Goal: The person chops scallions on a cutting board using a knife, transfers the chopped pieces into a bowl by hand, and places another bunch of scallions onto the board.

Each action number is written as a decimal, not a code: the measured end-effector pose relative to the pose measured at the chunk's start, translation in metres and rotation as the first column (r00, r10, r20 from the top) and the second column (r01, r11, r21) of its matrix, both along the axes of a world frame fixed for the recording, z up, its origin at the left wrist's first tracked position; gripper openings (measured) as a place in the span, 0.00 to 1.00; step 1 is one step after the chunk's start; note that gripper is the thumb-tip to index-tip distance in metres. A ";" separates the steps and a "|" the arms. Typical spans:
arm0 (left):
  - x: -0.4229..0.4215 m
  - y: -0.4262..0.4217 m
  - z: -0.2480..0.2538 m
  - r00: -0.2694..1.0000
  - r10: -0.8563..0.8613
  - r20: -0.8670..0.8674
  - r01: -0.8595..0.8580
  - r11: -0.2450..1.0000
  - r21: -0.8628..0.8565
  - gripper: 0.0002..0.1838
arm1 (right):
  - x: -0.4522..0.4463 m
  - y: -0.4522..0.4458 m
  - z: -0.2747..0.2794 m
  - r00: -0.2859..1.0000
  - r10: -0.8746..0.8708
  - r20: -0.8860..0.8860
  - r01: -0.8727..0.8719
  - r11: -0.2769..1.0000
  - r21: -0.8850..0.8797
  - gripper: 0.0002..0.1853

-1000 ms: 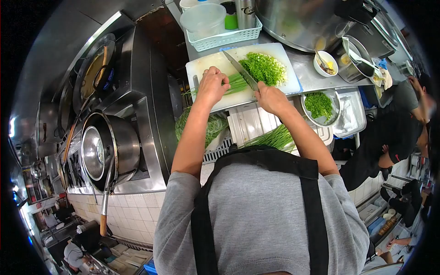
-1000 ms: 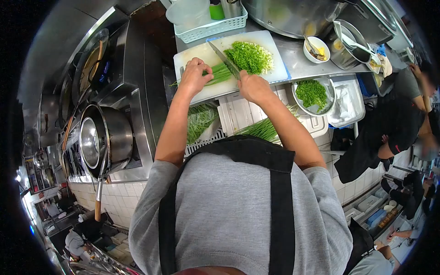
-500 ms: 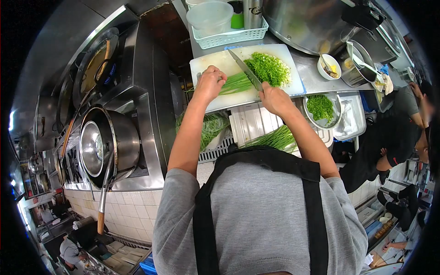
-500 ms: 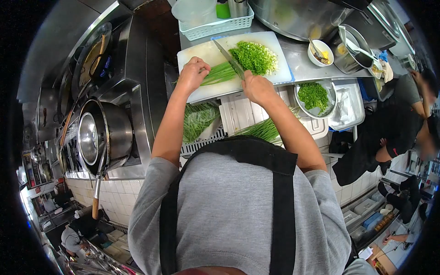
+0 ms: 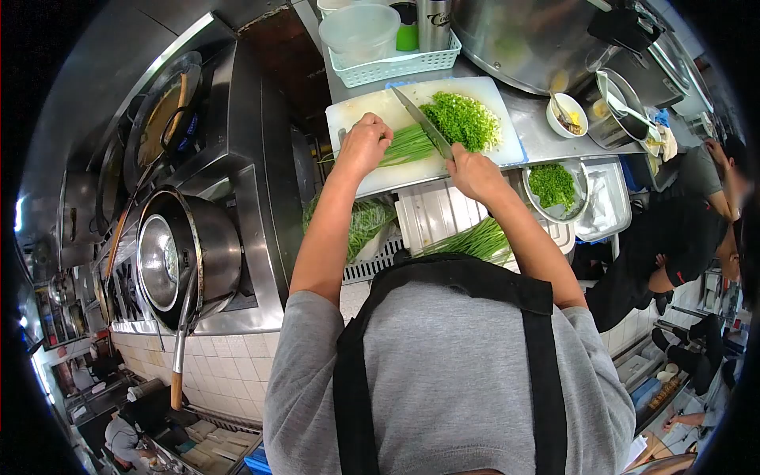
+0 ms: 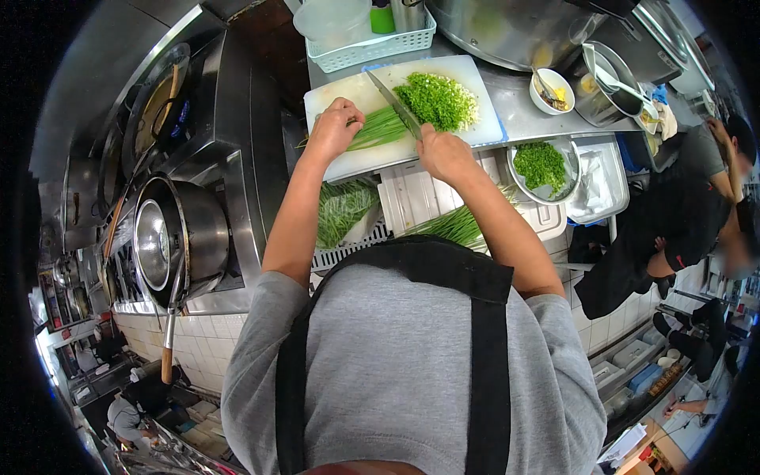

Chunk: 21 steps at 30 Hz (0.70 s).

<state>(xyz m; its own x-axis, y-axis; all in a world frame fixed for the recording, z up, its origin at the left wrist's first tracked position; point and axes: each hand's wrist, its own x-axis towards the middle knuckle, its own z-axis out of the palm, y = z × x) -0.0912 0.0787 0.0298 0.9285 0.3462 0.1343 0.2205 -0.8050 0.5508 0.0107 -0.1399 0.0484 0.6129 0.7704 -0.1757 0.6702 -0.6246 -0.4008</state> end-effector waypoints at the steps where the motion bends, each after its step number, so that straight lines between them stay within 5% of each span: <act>1: 0.000 -0.001 0.001 1.000 -0.002 -0.007 0.002 1.000 0.008 0.06 | 0.000 0.000 -0.001 1.000 0.001 0.001 -0.001 1.000 -0.001 0.14; 21: 0.012 -0.005 -0.011 0.999 0.004 0.052 -0.010 0.992 0.126 0.03 | 0.002 -0.001 -0.002 1.000 0.013 0.000 -0.013 1.000 0.005 0.15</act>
